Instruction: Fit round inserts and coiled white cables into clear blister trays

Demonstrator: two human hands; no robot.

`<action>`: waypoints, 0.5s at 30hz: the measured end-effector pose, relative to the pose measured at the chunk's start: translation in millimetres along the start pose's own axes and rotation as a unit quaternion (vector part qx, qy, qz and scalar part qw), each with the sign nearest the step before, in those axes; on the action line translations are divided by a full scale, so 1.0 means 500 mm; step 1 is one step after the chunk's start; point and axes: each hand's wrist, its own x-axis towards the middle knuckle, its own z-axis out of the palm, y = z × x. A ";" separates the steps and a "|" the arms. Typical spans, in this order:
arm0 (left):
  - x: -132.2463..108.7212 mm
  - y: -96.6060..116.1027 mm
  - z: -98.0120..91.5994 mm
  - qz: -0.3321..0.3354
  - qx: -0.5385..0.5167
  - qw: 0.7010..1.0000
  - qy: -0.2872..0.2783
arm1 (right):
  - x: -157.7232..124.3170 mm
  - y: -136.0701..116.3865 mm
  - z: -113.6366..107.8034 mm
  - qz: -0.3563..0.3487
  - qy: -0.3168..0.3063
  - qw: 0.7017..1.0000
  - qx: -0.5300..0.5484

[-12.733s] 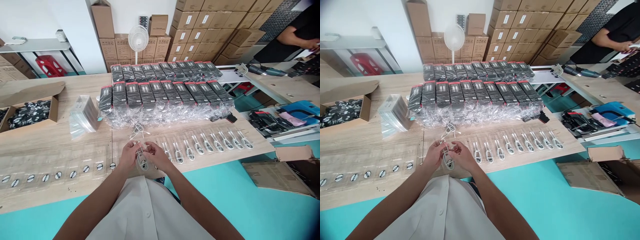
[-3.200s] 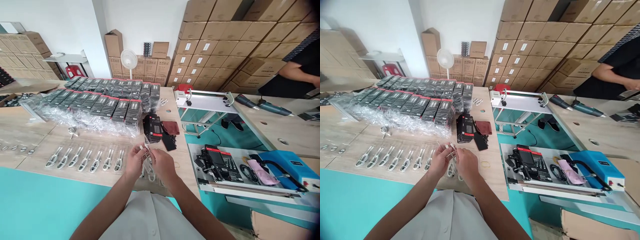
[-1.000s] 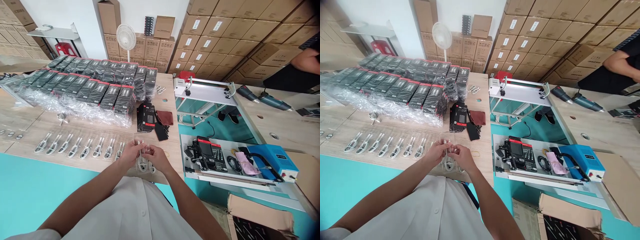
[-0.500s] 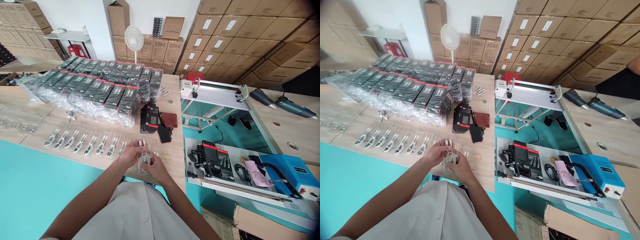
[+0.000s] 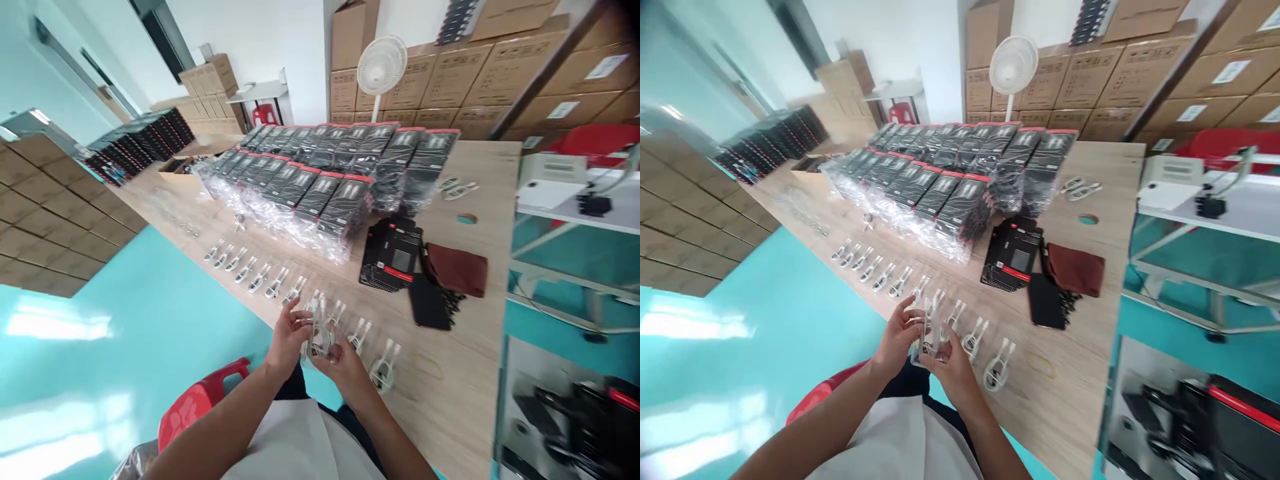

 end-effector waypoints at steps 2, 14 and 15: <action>0.046 0.048 -0.083 0.050 0.045 0.996 0.065 | 0.014 0.003 0.016 -0.005 -0.014 0.999 -0.030; 0.637 0.424 -0.714 0.139 0.470 0.834 0.252 | 0.203 0.055 0.171 0.067 0.148 0.972 -0.170; 0.671 0.425 -0.739 0.129 0.483 0.832 0.242 | 0.214 0.053 0.207 0.073 0.146 0.972 -0.170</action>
